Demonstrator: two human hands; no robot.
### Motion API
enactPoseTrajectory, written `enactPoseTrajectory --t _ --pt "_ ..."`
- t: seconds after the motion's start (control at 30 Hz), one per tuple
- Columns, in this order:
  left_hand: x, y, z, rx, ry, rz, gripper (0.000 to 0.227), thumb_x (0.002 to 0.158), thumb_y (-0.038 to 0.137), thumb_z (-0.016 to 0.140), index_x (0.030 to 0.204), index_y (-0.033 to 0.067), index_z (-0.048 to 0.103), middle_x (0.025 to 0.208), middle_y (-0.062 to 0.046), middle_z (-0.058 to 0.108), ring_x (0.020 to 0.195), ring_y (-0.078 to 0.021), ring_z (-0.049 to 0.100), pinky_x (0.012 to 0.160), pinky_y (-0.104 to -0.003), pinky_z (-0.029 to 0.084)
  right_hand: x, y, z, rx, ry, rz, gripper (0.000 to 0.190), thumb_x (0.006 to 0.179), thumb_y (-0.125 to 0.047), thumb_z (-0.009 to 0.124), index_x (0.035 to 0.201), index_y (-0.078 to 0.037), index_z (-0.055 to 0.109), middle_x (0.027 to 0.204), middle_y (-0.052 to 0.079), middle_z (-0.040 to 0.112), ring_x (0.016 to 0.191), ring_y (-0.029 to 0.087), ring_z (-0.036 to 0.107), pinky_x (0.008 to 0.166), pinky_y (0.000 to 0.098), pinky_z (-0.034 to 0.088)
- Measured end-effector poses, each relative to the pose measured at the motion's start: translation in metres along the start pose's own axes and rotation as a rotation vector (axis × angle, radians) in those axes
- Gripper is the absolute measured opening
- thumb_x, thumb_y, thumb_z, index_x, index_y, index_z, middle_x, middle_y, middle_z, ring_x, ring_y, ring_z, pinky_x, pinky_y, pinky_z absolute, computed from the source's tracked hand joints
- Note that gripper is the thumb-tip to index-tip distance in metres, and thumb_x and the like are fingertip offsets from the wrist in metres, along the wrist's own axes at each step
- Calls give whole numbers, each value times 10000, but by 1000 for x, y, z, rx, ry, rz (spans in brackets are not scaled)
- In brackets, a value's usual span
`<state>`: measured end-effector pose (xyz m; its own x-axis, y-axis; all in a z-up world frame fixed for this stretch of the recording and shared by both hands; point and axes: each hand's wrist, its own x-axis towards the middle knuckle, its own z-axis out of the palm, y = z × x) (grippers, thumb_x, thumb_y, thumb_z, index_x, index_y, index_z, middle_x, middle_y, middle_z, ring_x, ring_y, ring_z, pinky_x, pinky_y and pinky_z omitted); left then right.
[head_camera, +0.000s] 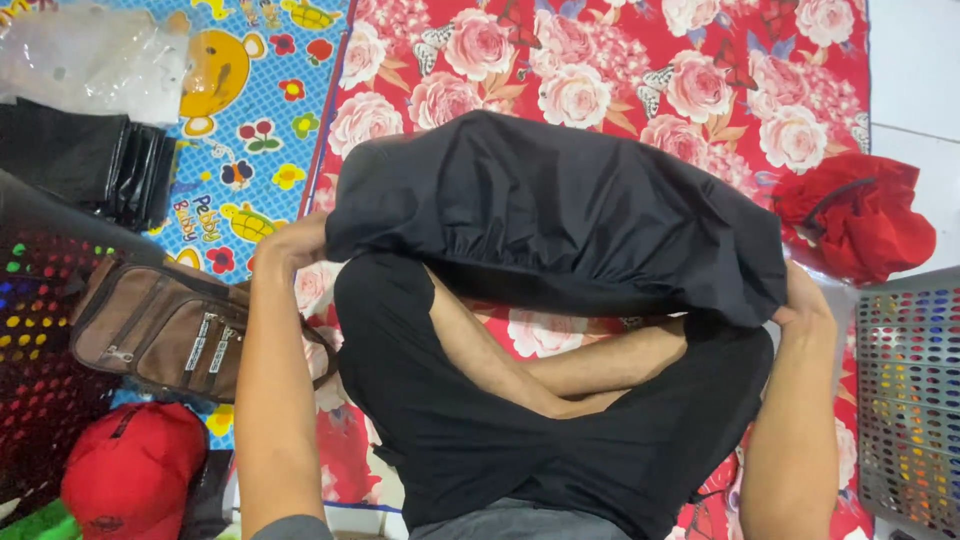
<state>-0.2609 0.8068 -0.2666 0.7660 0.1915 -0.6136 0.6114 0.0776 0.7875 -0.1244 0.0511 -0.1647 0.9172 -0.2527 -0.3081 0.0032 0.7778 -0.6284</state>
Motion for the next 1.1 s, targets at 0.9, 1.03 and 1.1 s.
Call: enactPoseTrajectory --t 0.9,1.03,1.1 --pt "158 6 -35 246 536 414 320 959 225 549 1145 152 799 1182 -140 725 1177 -478 584 1004 -526 464 21 50 11 -187 -18 100 261 989 -127 596 1179 7 715 1141 102 772 1012 203 750 901 320 619" --pt "201 -14 -44 585 599 329 287 939 356 546 1076 305 793 1088 -64 752 1076 -453 644 965 -527 509 11 56 6 -193 -21 99 259 990 -129 597 1179 3 715 1140 98 772 1009 197 748 898 313 618" --pt "218 -11 -47 636 602 337 289 935 371 546 1065 313 797 1053 -87 759 1041 -476 661 946 -536 519 14 55 7 -183 -35 84 259 990 -130 597 1178 2 715 1139 97 772 1008 195 748 897 311 617"
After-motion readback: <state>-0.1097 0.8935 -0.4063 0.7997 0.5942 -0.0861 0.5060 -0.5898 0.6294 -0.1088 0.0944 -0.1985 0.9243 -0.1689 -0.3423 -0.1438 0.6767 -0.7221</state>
